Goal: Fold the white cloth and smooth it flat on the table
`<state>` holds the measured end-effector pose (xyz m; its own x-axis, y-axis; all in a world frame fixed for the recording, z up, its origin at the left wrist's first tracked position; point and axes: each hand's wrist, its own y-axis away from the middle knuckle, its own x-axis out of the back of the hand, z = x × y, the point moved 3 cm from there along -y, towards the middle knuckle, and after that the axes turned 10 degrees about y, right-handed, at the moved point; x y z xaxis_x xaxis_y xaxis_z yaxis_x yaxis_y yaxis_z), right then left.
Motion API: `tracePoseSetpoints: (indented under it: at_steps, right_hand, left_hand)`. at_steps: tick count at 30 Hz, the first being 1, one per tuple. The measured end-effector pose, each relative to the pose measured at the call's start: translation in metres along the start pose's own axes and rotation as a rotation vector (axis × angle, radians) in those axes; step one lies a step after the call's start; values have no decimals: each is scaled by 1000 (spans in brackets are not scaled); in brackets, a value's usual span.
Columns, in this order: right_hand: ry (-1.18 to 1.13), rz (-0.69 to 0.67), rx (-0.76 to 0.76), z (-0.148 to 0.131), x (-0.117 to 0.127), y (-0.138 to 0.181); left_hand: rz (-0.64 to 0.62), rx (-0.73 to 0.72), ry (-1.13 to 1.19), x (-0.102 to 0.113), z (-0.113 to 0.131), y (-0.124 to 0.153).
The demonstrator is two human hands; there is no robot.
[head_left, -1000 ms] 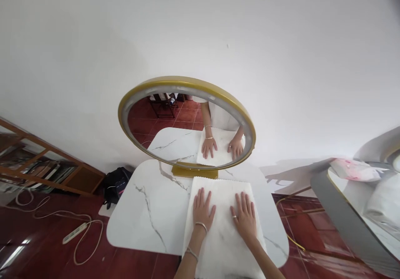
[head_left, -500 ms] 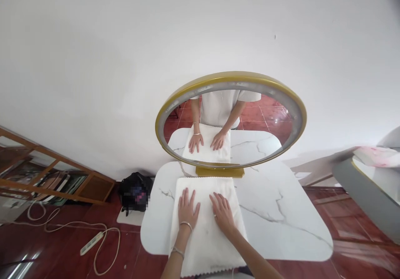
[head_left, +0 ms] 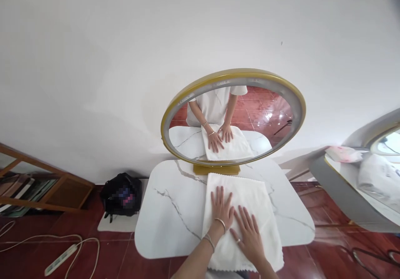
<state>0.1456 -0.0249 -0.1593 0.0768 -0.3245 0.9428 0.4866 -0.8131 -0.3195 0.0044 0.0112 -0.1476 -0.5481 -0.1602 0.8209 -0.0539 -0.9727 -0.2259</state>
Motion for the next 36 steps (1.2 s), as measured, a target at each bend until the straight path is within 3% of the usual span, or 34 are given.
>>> tracePoseSetpoints:
  at_steps: [2,5,13,16,18,20,28,36]
  right_hand:
    - [10,-3,-29,-8,1,-1]
    - [-5,-12,-15,-40,2,-12]
    - [-156,-3,204,-142,-7,-64]
    - [-220,77,84,-146,-20,-89]
    - [-216,124,-76,-138,-29,-105]
    - [-187,138,-141,-132,-36,-119]
    - [-117,106,-27,-150,-40,-174]
    - [-147,166,-108,-168,-64,-232]
  left_hand:
    - [-55,-85,-5,7,-5,4]
    - [-62,-99,-53,26,-33,15]
    - [11,131,-215,99,-137,59]
    - [27,198,-221,119,-164,65]
    - [58,253,-206,126,-177,61]
    - [106,320,-206,128,-187,52]
    - [139,362,-255,133,-220,5]
    - [130,322,-243,141,-248,-44]
